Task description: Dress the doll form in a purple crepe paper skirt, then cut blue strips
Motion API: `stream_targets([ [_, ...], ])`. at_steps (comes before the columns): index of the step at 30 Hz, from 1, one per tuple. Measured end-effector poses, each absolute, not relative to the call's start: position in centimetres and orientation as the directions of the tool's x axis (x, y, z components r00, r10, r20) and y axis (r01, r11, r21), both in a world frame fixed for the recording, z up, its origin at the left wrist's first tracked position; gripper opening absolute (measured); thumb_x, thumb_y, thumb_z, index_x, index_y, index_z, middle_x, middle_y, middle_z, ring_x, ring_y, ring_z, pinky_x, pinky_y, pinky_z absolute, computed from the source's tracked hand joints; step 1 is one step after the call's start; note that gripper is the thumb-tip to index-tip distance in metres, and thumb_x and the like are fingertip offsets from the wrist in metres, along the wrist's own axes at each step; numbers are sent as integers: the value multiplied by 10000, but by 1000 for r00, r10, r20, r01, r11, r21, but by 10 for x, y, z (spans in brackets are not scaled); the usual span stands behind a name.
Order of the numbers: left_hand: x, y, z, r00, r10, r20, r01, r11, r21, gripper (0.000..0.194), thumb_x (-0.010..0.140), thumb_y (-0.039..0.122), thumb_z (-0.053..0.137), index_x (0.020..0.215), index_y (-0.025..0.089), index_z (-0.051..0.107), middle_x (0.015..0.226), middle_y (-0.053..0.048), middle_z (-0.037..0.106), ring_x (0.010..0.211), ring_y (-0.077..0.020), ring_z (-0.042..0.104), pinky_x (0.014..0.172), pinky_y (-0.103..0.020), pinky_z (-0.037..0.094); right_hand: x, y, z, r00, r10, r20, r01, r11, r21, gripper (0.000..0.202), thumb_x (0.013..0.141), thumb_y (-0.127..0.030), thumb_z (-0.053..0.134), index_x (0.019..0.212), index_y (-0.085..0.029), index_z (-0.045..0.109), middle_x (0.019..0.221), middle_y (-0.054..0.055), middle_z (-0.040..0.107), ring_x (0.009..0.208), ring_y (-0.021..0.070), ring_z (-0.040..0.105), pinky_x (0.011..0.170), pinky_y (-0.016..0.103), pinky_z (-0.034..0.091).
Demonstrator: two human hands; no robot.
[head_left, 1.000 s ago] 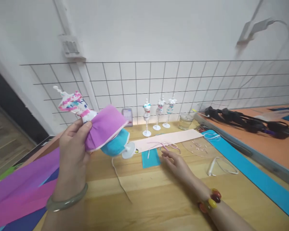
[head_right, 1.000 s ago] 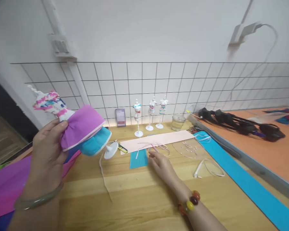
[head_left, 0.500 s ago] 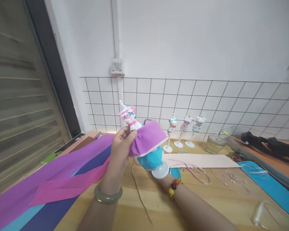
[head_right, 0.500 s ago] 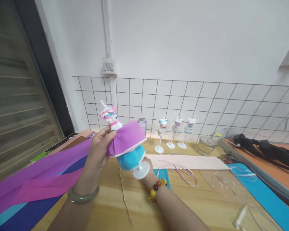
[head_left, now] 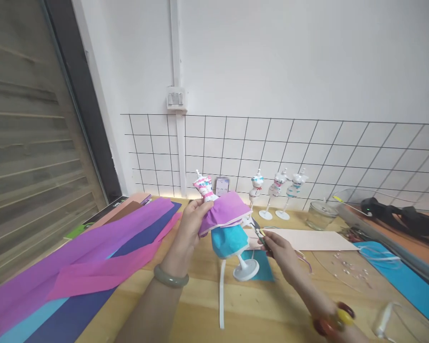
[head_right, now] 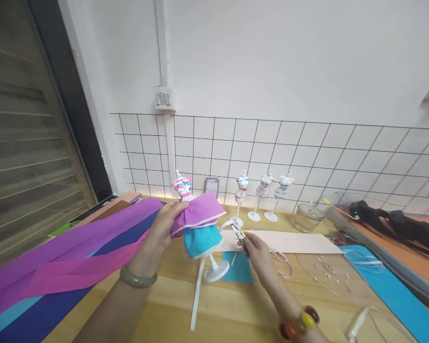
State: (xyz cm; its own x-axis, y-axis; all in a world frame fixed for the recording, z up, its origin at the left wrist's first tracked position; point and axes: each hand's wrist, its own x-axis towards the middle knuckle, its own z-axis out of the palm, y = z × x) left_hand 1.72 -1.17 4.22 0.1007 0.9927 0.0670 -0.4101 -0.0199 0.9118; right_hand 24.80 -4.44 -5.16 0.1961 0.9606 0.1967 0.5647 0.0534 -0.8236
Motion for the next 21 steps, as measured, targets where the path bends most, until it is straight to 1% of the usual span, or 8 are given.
stream_targets([
  [2, 25, -10, 37, 100, 994, 40, -403, 4, 915, 295, 611, 289, 729, 826, 138, 595, 635, 4, 617, 501, -94, 548, 468, -193, 391, 259, -69, -48, 254, 957, 137, 368, 35, -929, 329, 865, -457, 405, 872, -176, 576, 683, 20, 596, 529, 144, 546, 481, 264, 439],
  [4, 32, -9, 32, 88, 996, 27, -400, 11, 917, 308, 589, 272, 739, 821, 133, 592, 659, -9, 634, 537, -107, 574, 498, -201, 415, 266, -90, -48, 275, 958, 76, 236, 9, -972, 355, 813, -532, 469, 755, -195, 566, 603, -4, 537, 463, 127, 470, 423, 249, 363],
  [6, 37, -8, 29, 83, 996, 19, -390, 15, 921, 317, 575, 265, 747, 819, 132, 594, 679, -17, 647, 564, -115, 591, 523, -206, 430, 271, -102, -52, 240, 969, 66, 314, -13, -949, 378, 790, -551, 492, 653, -203, 543, 549, -11, 499, 451, 129, 441, 416, 249, 330],
  [9, 41, -9, 27, 88, 996, 11, -367, 22, 930, 321, 568, 282, 750, 811, 136, 599, 652, -5, 644, 525, -110, 579, 494, -205, 417, 284, -107, -58, 173, 981, 91, 620, -37, -784, 307, 796, -464, 487, 663, -207, 588, 583, 18, 567, 532, 176, 523, 487, 272, 376],
  [13, 40, -9, 28, 101, 995, 2, -349, 34, 937, 293, 575, 308, 744, 763, 147, 588, 555, 40, 592, 414, -79, 507, 413, -186, 349, 298, -101, -44, 111, 993, 36, 905, -86, -417, 279, 835, -325, 411, 822, -221, 669, 738, 58, 673, 656, 216, 610, 553, 282, 405],
  [15, 37, -8, 29, 103, 995, 1, -349, 35, 936, 273, 589, 306, 735, 751, 154, 576, 524, 59, 565, 375, -64, 470, 387, -176, 315, 297, -95, -32, 44, 999, 16, 952, -37, -305, 288, 842, -302, 408, 909, -231, 679, 746, 51, 685, 655, 206, 618, 547, 265, 400],
  [17, 33, -7, 32, 92, 996, 2, -354, 31, 935, 264, 596, 310, 728, 742, 162, 564, 525, 66, 564, 374, -63, 469, 376, -171, 305, 290, -87, -24, 4, 1000, 31, 967, 4, -255, 280, 841, -294, 431, 977, -250, 672, 771, 39, 693, 679, 198, 625, 570, 255, 405],
  [21, 23, -4, 36, 71, 997, 23, -377, 5, 926, 268, 592, 337, 722, 718, 170, 555, 496, 80, 532, 351, -61, 441, 336, -168, 253, 274, -74, -27, -30, 996, 85, 993, 39, -114, 209, 833, -268, 501, 964, -240, 663, 848, 59, 689, 757, 207, 635, 646, 257, 411],
])
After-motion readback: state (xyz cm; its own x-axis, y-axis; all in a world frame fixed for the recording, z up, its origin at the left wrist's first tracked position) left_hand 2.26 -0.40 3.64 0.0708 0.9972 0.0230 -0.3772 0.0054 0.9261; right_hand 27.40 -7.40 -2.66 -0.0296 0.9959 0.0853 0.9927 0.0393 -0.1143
